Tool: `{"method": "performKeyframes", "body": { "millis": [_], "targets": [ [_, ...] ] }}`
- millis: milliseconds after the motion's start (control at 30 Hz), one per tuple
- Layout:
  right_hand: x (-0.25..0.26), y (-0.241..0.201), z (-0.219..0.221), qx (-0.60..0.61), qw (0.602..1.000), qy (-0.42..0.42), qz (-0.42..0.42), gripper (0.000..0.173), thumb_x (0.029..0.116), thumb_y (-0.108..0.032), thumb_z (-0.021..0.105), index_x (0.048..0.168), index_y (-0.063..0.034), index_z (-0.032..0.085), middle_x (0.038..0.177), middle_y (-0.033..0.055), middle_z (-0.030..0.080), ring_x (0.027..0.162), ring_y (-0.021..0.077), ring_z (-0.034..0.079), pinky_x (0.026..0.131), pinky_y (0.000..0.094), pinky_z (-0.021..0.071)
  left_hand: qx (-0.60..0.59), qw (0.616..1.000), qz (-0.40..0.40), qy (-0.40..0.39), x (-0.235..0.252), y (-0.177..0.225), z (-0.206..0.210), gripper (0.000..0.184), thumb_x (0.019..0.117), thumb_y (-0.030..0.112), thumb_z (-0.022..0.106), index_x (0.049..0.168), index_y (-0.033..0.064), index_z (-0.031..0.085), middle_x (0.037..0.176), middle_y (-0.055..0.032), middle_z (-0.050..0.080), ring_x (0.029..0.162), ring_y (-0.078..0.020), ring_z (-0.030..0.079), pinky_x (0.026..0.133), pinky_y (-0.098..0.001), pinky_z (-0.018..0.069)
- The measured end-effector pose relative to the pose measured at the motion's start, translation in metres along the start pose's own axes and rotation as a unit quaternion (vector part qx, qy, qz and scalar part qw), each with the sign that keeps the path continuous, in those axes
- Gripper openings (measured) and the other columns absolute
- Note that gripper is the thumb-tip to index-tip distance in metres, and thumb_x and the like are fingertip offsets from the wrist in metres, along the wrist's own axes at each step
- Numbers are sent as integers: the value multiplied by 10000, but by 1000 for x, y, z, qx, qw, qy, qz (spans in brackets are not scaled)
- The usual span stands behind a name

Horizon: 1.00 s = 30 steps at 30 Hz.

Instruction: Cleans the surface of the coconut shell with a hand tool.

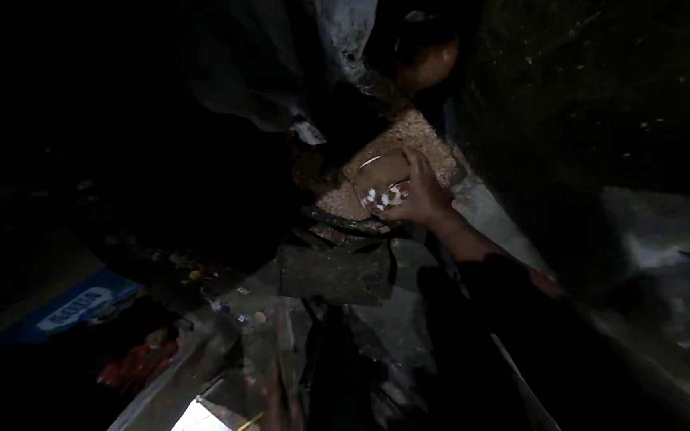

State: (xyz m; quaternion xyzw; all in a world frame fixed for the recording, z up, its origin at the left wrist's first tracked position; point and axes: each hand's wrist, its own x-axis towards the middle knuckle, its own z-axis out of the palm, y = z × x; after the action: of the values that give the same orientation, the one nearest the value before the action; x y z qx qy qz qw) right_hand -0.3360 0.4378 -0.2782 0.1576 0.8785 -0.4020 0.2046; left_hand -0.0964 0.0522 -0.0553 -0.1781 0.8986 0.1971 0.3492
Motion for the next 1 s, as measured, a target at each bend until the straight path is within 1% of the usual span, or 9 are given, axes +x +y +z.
{"method": "performKeyframes", "body": {
  "millis": [33, 133, 267, 333, 467, 633, 733, 900, 1000],
  "targets": [
    [-2, 1, 4, -25, 1000, -2, -14, 1473, 424, -484, 1018, 1628, -155, 235, 1660, 162, 286, 1492, 385, 352, 1167, 567, 411, -31, 999, 33, -8, 45, 40, 7, 641, 1076, 238, 486, 1644, 110, 219, 1564, -152, 470, 1313, -215, 593, 1074, -434, 520],
    [-15, -3, 20, -30, 999, 18, -24, 1433, 423, -492, 1021, 1615, -213, 276, 1697, 159, 178, 1513, 419, 292, 1164, 598, 394, -54, 995, 66, -60, 152, 156, 20, 617, 1084, 304, 478, 1645, 216, 237, 1340, -156, 636, 999, -221, 704, 849, -445, 599],
    [-16, -12, 35, -35, 998, 44, 5, 1408, 384, -615, 987, 1586, -249, 349, 1702, 136, 187, 1535, 381, 264, 1194, 562, 372, -4, 990, 89, -112, 233, 234, 32, 608, 1100, 358, 436, 1653, 279, 198, 1206, -208, 684, 889, -343, 711, 779, -575, 586],
    [-12, -11, 36, -55, 998, 43, 2, 1385, 417, -614, 977, 1589, -238, 342, 1668, 121, 275, 1515, 358, 307, 1195, 559, 360, -6, 989, 107, -100, 230, 231, 39, 619, 1100, 347, 438, 1656, 300, 168, 1183, -209, 688, 878, -351, 707, 767, -581, 587],
    [1, -5, 24, -24, 999, 33, -10, 1397, 423, -578, 990, 1583, -155, 335, 1626, 138, 347, 1457, 343, 411, 1147, 544, 436, -143, 977, 107, -115, 178, 150, 60, 616, 1083, 269, 475, 1646, 304, 228, 1185, -92, 675, 762, -155, 660, 670, -360, 595],
    [-11, -40, -31, -3, 1000, -23, 12, 1299, 598, -284, 1014, 1625, -95, 241, 1682, 180, 238, 1506, 414, 329, 1179, 577, 386, -161, 971, 36, -173, 195, 160, 54, 606, 1080, 310, 450, 1644, 327, 229, 1139, -101, 672, 717, -187, 641, 625, -397, 572],
    [11, -16, -17, -39, 998, 34, 23, 1404, 499, -439, 1008, 1616, -100, 228, 1658, 225, 238, 1486, 426, 341, 1150, 557, 429, -118, 978, 70, -158, 211, 179, 47, 631, 1085, 314, 468, 1648, 373, 190, 1315, -105, 652, 777, -197, 679, 684, -430, 593],
    [-3, -79, -42, 60, 988, -3, 144, 1029, 767, -323, 919, 1579, -133, 316, 1627, 211, 317, 1402, 412, 458, 1067, 590, 466, -50, 985, 121, -116, 198, 161, 39, 631, 1082, 287, 458, 1654, 322, 193, 1260, -107, 684, 903, -199, 708, 832, -441, 602],
    [18, -33, -25, -18, 998, 14, 52, 1262, 623, -530, 938, 1612, -154, 251, 1605, 120, 394, 1415, 307, 473, 1112, 514, 473, -137, 981, 105, -89, 188, 158, 42, 630, 1079, 291, 470, 1652, 309, 208, 1218, -74, 684, 801, -133, 676, 727, -355, 597]
  ]
}}
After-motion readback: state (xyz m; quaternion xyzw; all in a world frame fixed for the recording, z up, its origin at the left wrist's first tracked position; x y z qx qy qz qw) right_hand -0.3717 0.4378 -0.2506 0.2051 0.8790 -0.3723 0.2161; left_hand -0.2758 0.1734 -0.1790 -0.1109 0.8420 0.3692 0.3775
